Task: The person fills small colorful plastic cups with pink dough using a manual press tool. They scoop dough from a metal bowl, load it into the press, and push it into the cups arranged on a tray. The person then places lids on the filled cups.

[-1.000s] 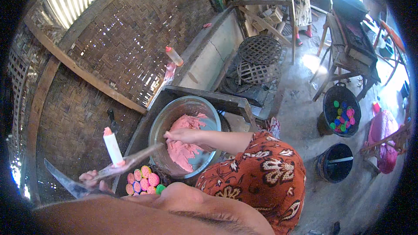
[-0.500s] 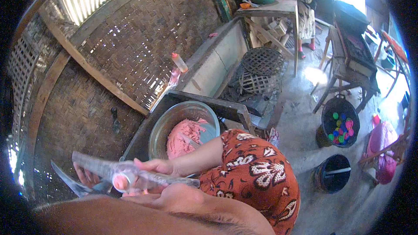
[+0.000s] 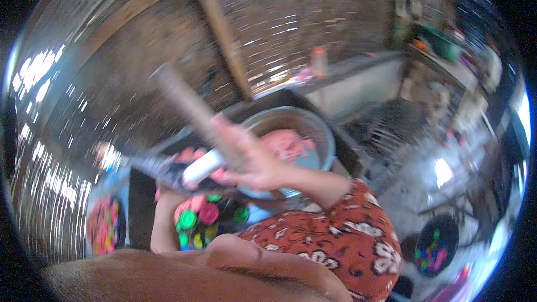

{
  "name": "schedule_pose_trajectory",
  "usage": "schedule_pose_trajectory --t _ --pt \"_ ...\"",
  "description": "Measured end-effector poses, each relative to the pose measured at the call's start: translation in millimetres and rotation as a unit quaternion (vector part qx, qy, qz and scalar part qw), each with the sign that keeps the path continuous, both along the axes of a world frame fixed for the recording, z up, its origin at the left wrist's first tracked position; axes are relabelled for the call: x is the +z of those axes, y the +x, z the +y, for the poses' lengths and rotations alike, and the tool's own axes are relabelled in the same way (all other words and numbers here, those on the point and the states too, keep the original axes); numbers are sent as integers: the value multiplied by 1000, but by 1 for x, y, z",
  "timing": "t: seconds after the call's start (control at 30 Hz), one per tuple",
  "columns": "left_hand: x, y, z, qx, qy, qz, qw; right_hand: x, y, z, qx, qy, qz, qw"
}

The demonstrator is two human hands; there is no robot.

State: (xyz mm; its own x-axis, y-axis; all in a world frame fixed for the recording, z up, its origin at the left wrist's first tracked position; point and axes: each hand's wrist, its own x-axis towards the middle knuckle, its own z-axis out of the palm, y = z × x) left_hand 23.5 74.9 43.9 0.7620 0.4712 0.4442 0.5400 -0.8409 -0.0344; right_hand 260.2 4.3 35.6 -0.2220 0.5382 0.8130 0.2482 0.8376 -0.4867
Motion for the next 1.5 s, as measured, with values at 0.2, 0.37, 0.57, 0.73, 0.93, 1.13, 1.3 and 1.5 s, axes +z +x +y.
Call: schedule_pose_trajectory --t 0.2,0.37,0.57,0.73,0.93,1.13,1.3,1.5 --pt "-22 -11 3 102 -83 -9 991 0 4 -13 11 -103 23 994" --pt "-4 -8 -13 106 -115 -44 987 -5 -3 -1 -39 45 -120 991" --pt "0 -14 -20 46 -71 -135 987 2 -16 4 -37 131 -161 977" --pt "-2 -25 -25 68 -65 -154 984 9 -31 6 -22 173 -196 965" --pt "0 -33 -38 133 -66 -159 976 2 -59 14 15 192 -188 963" --pt "-54 -53 -26 167 -104 -197 960 -9 -76 28 58 103 -266 957" --pt "-64 -72 -26 192 -243 -296 904 -30 -67 67 369 -480 -48 795" --pt "-12 -125 -2 -437 -485 -549 522 -34 -59 76 409 -702 -100 574"
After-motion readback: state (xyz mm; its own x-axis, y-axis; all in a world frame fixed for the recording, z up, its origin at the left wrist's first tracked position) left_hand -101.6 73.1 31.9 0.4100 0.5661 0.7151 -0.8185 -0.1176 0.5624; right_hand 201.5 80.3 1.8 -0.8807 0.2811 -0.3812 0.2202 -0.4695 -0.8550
